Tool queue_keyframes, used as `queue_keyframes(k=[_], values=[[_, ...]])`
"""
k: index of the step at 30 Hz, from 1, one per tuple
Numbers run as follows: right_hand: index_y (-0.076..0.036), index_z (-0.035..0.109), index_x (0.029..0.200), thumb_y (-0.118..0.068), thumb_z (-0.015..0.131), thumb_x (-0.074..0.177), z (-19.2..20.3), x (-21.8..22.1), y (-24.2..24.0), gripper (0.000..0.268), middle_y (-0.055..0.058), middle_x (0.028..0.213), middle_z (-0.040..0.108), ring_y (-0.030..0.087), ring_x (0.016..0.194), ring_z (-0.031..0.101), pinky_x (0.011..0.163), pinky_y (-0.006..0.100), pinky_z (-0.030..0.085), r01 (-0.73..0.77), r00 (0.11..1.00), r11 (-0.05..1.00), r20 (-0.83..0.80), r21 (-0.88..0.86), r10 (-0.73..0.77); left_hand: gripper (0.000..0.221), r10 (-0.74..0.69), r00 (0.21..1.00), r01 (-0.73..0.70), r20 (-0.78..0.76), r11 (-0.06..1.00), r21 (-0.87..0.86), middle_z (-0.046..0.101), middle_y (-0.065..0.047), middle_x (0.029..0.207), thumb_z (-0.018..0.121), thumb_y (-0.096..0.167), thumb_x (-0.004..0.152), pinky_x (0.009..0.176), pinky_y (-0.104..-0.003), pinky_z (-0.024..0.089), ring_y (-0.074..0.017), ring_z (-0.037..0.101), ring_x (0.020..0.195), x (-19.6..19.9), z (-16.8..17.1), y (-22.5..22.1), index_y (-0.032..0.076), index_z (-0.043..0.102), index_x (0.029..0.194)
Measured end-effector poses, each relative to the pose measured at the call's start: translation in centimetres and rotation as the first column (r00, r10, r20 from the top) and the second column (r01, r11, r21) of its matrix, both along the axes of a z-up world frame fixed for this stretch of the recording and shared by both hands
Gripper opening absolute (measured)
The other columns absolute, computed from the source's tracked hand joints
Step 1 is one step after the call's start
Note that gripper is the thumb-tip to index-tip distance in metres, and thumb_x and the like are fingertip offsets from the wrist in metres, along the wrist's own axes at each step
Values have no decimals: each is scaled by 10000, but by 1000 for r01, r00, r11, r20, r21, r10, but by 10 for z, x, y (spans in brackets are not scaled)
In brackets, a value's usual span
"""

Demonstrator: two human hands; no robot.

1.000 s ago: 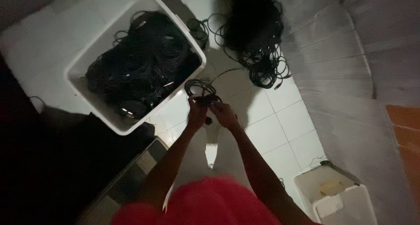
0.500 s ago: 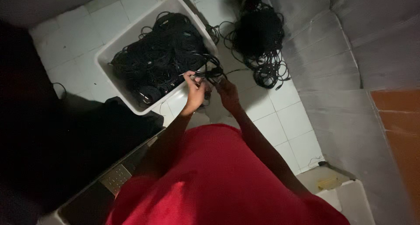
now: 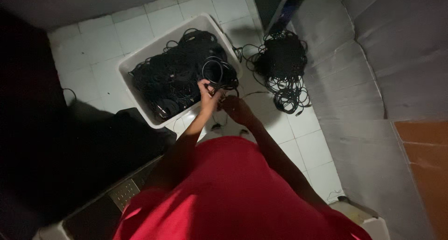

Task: The person picks up coils of black cable from the floor and gathers other coils from a large plastic bin, placing them together into the bin.

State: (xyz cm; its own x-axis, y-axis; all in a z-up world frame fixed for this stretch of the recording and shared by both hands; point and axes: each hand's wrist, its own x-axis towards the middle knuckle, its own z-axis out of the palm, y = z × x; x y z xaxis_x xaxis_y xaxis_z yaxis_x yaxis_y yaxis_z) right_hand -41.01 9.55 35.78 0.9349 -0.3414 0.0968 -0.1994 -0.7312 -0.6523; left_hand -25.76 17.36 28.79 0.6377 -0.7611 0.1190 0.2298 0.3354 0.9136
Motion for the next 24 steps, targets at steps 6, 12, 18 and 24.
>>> queue_keyframes(k=[6,12,18,24], values=[[-69,711,1137,-315,668,997,52,6,7,286,100,1037,717,239,823,712,742,397,568,374,920,913,-188,165,-343,563,-69,973,23,221,978,207,566,-79,1049,618,-167,962,776,-252,480,-129,564,928,19,12,15,124,279,1305],[-1,546,1354,-363,828,874,45,-1,-18,664,204,1304,572,356,1082,625,870,437,546,425,892,905,155,27,-424,568,-231,956,208,183,969,137,639,-78,1046,640,-216,845,708,-300,569,-133,644,933,20,-8,19,109,331,1193],[49,317,1508,-371,920,818,17,-5,-37,1008,266,1496,388,390,1337,469,981,474,519,393,902,868,58,303,-428,350,-108,678,470,-727,824,315,673,-27,1173,543,285,960,826,-337,539,-180,654,1032,9,35,25,110,581,1261],[29,405,1417,-328,831,816,39,-14,-26,819,136,1168,658,200,927,703,685,365,592,382,900,613,-129,692,-416,473,-503,807,367,311,839,402,703,-96,1087,714,-177,792,871,-295,519,-152,636,1036,13,36,47,40,557,1182]])
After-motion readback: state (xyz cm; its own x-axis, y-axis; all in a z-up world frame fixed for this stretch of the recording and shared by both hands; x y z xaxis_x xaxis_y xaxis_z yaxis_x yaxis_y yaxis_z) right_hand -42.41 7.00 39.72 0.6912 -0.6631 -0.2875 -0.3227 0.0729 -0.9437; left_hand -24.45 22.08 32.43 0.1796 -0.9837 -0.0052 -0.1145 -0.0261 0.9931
